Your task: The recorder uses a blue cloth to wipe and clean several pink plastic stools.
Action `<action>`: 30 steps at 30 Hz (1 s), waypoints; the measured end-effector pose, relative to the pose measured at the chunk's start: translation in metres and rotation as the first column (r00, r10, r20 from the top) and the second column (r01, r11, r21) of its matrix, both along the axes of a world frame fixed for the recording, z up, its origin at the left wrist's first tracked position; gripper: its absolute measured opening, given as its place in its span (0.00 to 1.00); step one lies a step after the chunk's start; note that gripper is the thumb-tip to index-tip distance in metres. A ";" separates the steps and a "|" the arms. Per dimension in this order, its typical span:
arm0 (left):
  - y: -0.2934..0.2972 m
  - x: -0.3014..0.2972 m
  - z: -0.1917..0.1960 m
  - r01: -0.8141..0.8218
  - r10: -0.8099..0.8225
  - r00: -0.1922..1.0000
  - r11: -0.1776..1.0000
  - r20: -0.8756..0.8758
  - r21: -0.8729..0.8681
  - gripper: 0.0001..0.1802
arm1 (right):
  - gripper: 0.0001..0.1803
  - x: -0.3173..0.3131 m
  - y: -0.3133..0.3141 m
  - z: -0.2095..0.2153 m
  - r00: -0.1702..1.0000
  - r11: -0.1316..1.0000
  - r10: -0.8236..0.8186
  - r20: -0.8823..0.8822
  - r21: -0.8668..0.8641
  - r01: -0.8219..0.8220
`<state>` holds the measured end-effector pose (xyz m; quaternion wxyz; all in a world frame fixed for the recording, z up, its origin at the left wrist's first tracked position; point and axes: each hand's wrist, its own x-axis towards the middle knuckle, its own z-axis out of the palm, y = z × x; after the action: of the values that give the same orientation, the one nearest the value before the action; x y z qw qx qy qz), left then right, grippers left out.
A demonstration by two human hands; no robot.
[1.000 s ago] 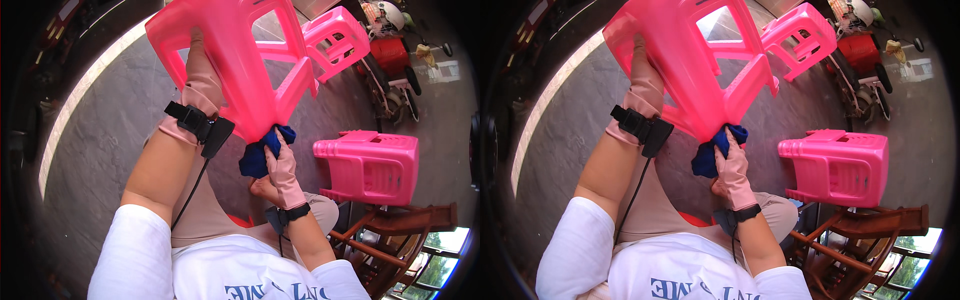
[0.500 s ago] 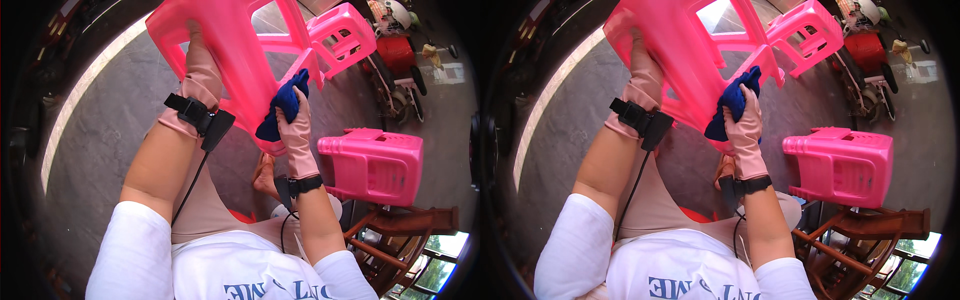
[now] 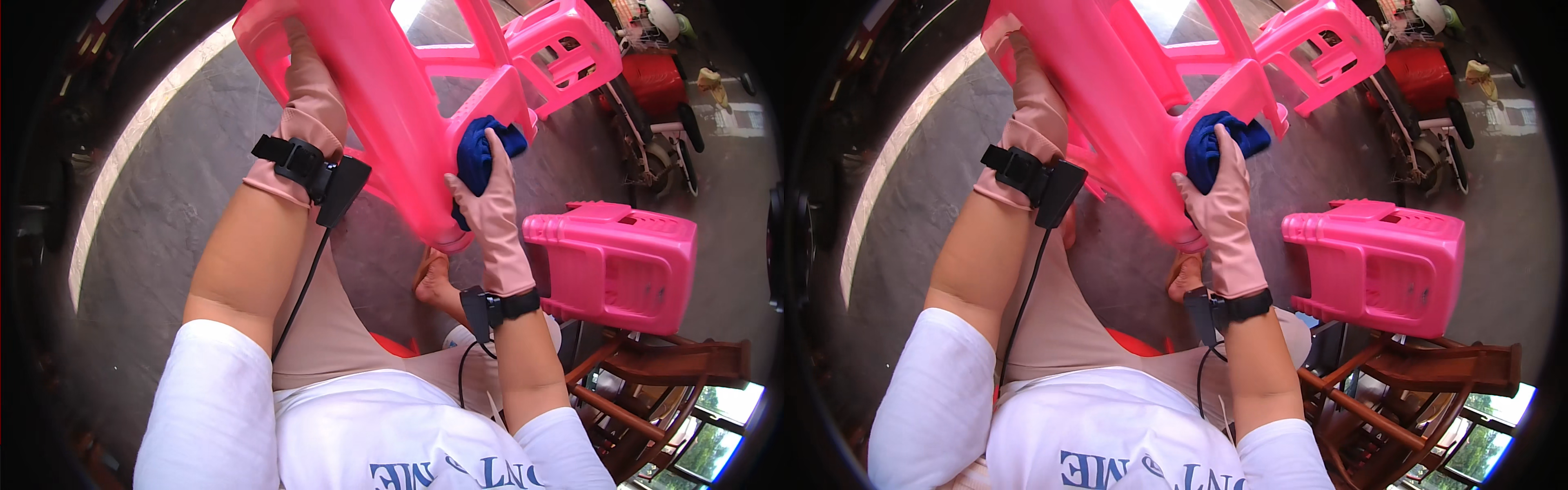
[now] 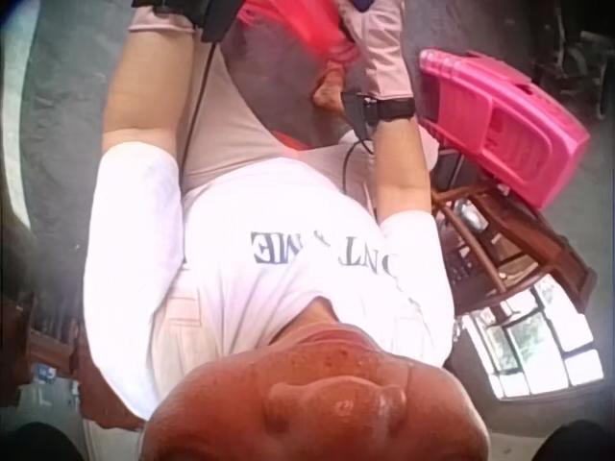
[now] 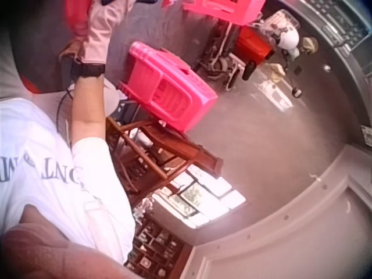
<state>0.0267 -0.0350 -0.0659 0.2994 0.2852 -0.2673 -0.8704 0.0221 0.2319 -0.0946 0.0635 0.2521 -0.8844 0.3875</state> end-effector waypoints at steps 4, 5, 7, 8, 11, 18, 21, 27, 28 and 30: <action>-0.006 -0.009 -0.016 -0.019 0.028 0.992 0.997 0.124 -0.077 0.49 | 0.52 -0.012 0.024 -0.039 0.994 0.996 0.082 -0.074 0.033 -0.080; -0.003 -0.012 -0.019 -0.043 0.067 0.984 0.989 0.166 -0.141 0.52 | 0.52 -0.013 0.038 -0.042 0.995 0.995 0.098 -0.022 0.030 -0.097; 0.008 -0.012 -0.023 -0.032 0.061 0.981 0.987 0.185 -0.157 0.51 | 0.51 -0.012 0.059 -0.044 0.995 0.992 0.096 0.017 0.081 -0.097; 0.012 -0.012 -0.022 -0.028 0.065 0.977 0.983 0.204 -0.179 0.51 | 0.50 -0.009 0.067 -0.042 0.983 0.996 0.016 0.182 0.087 -0.032; 0.016 -0.014 -0.021 0.002 0.063 0.931 0.984 0.359 -0.177 0.51 | 0.44 0.004 0.077 -0.038 0.974 0.997 -0.048 0.222 0.067 0.033; 0.023 -0.019 -0.020 -0.105 0.113 0.983 0.993 0.145 -0.059 0.48 | 0.37 0.065 0.020 -0.008 0.981 0.899 -0.188 0.042 0.409 0.155; 0.029 -0.011 -0.006 0.019 0.026 0.947 0.990 0.320 -0.137 0.51 | 0.37 0.056 0.041 -0.013 0.842 0.873 -0.411 0.350 0.416 0.254; 0.035 -0.011 -0.014 0.094 0.001 0.910 0.973 0.414 -0.210 0.53 | 0.38 0.053 0.034 0.015 0.804 0.846 -0.416 0.425 0.506 0.170; 0.036 -0.010 -0.014 0.106 0.007 0.896 0.967 0.444 -0.230 0.52 | 0.39 0.058 0.019 0.033 0.717 0.864 -0.435 0.544 0.476 0.164; 0.039 -0.008 -0.015 0.122 0.013 0.879 0.960 0.477 -0.251 0.51 | 0.40 0.058 0.027 0.013 0.753 0.880 -0.406 0.518 0.443 0.170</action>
<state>0.0188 0.0044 -0.0809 0.2365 0.4375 -0.4580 -0.7368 0.0802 0.2586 -0.0819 -0.2065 -0.0175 -0.9435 0.2585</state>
